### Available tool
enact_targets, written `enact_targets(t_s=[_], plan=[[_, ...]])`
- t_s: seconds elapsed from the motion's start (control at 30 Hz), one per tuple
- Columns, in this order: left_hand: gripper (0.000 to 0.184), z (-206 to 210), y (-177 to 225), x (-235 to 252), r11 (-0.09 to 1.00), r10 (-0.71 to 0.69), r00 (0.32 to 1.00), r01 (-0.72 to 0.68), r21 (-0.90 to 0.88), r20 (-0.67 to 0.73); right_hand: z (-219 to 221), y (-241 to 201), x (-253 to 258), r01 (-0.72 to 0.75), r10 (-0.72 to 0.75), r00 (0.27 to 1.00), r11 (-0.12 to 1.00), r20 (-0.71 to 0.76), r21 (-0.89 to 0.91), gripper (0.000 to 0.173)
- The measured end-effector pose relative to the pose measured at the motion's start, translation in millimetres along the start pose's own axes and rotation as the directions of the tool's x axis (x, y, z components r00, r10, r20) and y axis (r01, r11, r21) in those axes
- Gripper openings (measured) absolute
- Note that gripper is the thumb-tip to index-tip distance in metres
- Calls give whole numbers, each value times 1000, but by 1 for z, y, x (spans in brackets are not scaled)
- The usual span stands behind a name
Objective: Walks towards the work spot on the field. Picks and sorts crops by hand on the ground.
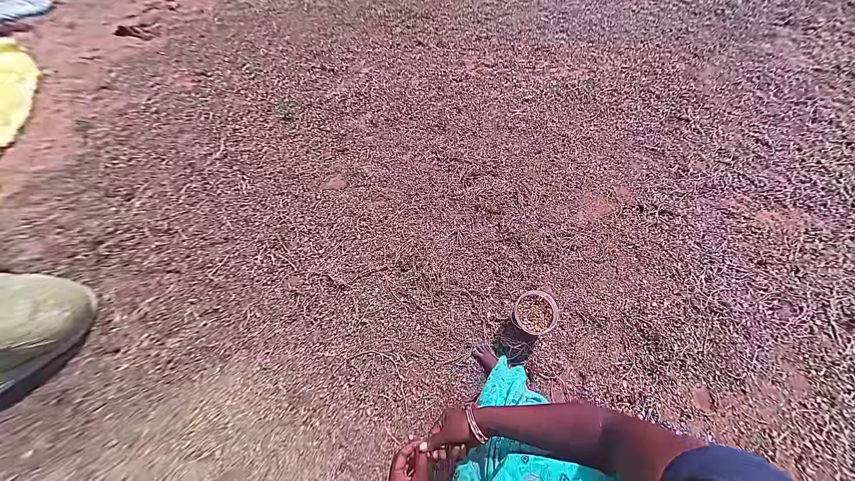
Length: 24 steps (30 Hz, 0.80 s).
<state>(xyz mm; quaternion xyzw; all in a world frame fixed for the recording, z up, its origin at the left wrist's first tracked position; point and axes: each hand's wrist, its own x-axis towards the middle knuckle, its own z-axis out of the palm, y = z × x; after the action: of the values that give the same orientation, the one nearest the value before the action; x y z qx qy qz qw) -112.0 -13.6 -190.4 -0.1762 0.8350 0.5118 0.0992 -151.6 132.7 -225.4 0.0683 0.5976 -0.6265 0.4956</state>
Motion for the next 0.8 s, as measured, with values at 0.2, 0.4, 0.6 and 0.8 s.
enact_targets(t_s=[0.2, 0.4, 0.6, 0.8], plan=[[19, 26, 27, 58, 887, 22, 987, -94, 452, 162, -64, -1, 44, -13, -26, 979, 982, 201, 191, 30], [19, 65, 35, 105, 766, -40, 937, -195, 613, 348, -133, 12, 61, -66, -122, 890, 919, 440, 388, 25], [29, 81, -47, 135, 877, -295, 953, 239, 417, 75, -250, 37, 76, -39, -6, 985, 966, 171, 257, 21], [32, 135, -144, 160, 751, -602, 726, 375, 543, 332, -398, 121, 133, -650, 658, 686, 360, -312, -669, 32]])
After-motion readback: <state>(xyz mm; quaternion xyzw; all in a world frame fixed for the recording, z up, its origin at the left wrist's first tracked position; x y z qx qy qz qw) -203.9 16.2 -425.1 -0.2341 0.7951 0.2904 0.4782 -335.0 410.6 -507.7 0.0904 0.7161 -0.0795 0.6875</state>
